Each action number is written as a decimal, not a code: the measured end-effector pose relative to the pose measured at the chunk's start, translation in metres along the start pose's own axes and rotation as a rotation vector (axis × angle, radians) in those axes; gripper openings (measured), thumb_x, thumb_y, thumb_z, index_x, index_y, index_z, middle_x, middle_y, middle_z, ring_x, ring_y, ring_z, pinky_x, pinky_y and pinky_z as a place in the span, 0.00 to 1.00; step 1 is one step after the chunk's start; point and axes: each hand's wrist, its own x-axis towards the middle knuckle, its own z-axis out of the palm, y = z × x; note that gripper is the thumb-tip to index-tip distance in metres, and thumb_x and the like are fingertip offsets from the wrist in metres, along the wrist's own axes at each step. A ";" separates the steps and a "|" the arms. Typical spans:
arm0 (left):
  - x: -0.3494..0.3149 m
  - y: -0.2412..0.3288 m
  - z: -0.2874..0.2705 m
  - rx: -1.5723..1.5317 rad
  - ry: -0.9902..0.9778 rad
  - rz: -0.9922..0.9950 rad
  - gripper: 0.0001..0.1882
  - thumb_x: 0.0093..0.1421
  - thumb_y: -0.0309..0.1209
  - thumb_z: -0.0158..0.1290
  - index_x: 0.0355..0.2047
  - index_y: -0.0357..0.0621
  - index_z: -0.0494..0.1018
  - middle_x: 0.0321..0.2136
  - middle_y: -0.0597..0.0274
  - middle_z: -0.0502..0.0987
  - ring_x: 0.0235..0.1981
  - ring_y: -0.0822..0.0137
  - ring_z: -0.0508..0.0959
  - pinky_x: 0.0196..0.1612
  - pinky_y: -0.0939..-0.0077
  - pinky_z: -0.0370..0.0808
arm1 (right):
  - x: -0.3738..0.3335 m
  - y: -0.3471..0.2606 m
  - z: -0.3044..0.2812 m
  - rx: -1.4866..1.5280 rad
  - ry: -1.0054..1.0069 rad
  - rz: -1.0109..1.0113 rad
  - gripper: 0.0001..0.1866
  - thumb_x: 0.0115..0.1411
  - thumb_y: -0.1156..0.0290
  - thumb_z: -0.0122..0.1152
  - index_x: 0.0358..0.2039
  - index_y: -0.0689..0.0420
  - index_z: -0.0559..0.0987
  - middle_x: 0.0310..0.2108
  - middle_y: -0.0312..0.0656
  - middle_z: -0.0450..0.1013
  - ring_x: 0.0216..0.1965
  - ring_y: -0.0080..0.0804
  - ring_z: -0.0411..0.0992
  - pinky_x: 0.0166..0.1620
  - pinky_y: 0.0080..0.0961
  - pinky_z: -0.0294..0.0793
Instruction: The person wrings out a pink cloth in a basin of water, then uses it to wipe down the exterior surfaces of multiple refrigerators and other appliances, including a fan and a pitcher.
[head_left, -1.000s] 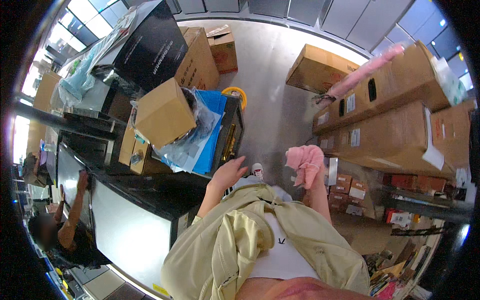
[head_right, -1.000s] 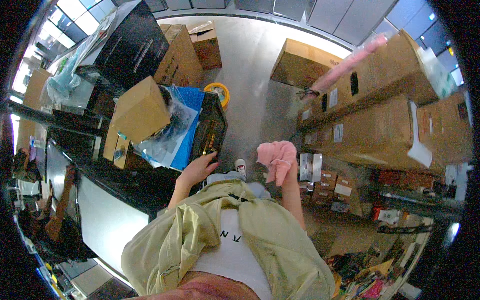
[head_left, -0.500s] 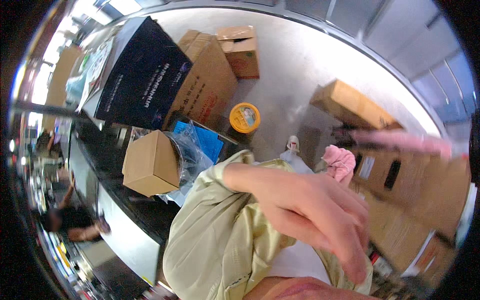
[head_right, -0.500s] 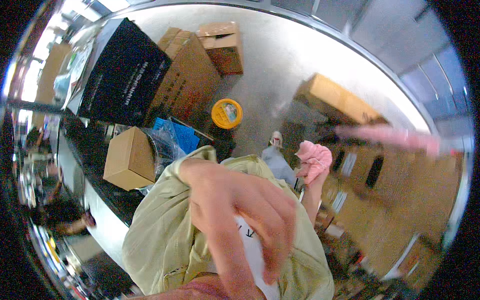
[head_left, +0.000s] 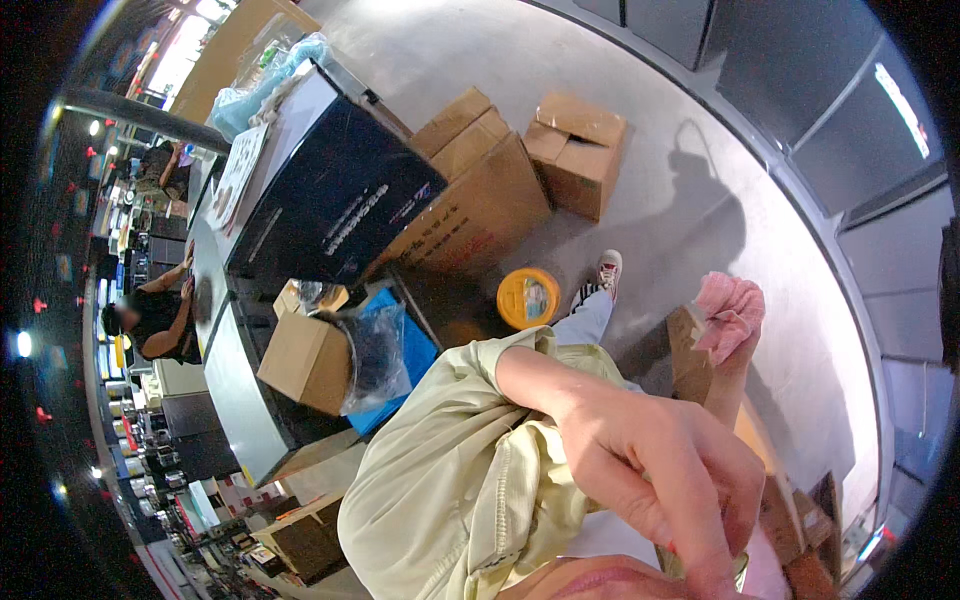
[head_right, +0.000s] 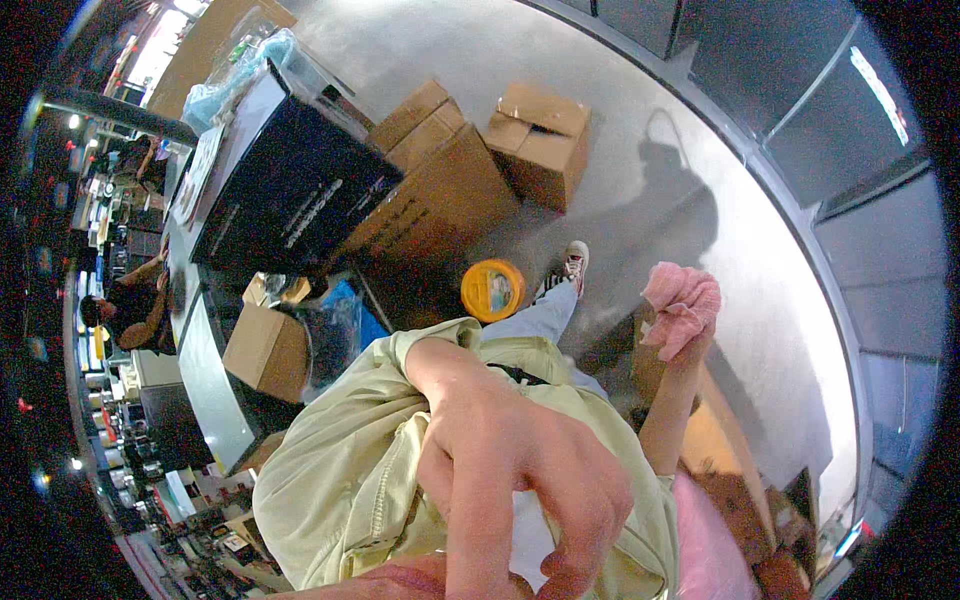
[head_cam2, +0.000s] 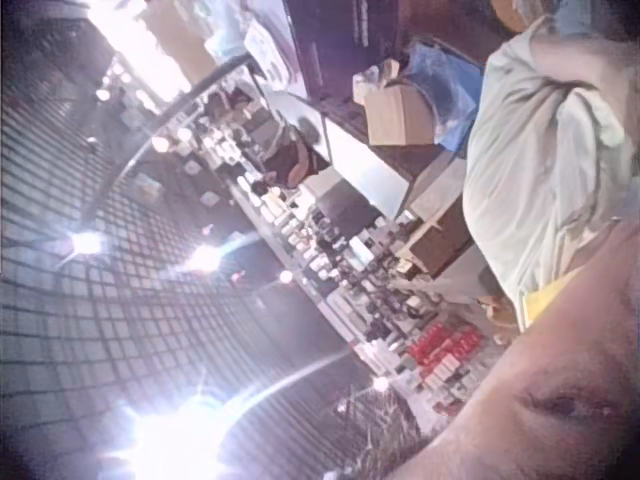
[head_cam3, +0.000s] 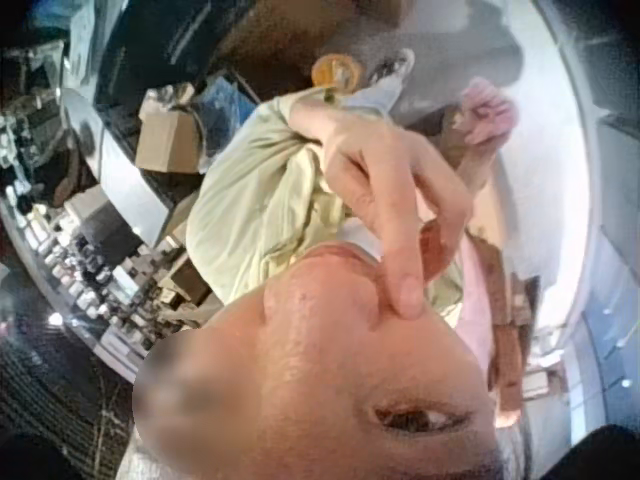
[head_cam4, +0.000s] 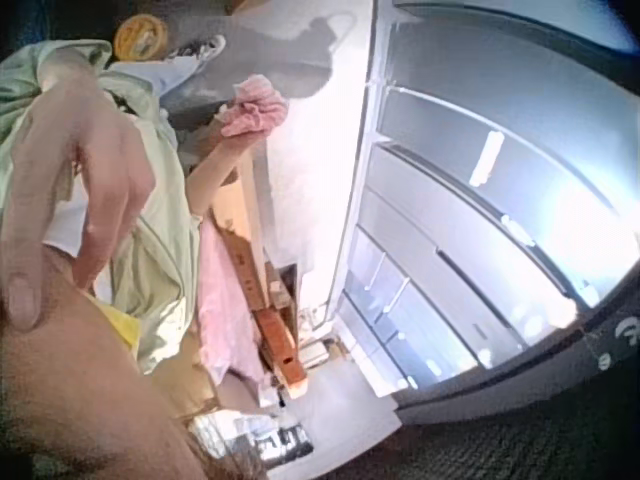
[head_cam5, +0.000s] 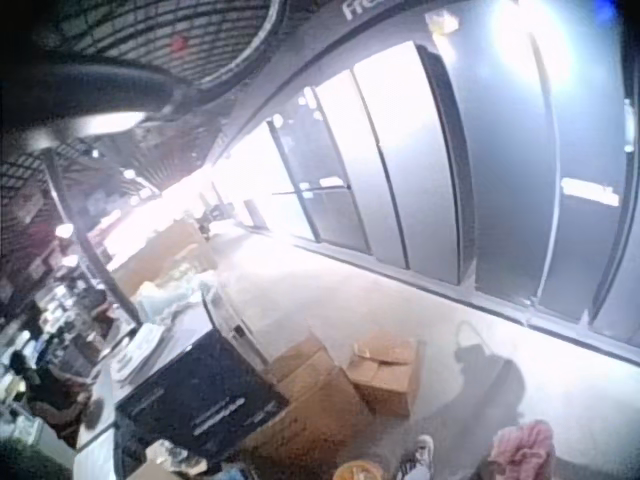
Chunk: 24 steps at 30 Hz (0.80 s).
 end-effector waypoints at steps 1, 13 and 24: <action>0.011 -0.001 -0.025 0.023 -0.039 0.028 0.15 0.65 0.30 0.41 0.41 0.38 0.76 0.31 0.54 0.72 0.26 0.66 0.73 0.28 0.77 0.70 | 0.018 0.006 -0.004 -0.044 0.106 0.030 0.12 0.43 0.76 0.58 0.22 0.56 0.61 0.21 0.36 0.59 0.23 0.29 0.56 0.31 0.25 0.61; 0.149 0.033 -0.235 0.170 -0.172 -0.041 0.14 0.61 0.28 0.45 0.45 0.38 0.74 0.31 0.56 0.75 0.30 0.63 0.72 0.36 0.74 0.68 | 0.270 0.021 -0.052 -0.152 0.115 0.145 0.08 0.50 0.73 0.51 0.21 0.55 0.61 0.21 0.35 0.58 0.23 0.29 0.57 0.31 0.25 0.63; 0.257 0.030 -0.415 0.520 -0.080 0.147 0.16 0.61 0.29 0.44 0.46 0.33 0.71 0.24 0.61 0.76 0.26 0.64 0.71 0.33 0.74 0.66 | 0.500 0.023 -0.099 -0.237 0.033 0.323 0.07 0.50 0.73 0.50 0.21 0.55 0.61 0.21 0.36 0.57 0.23 0.29 0.57 0.32 0.26 0.63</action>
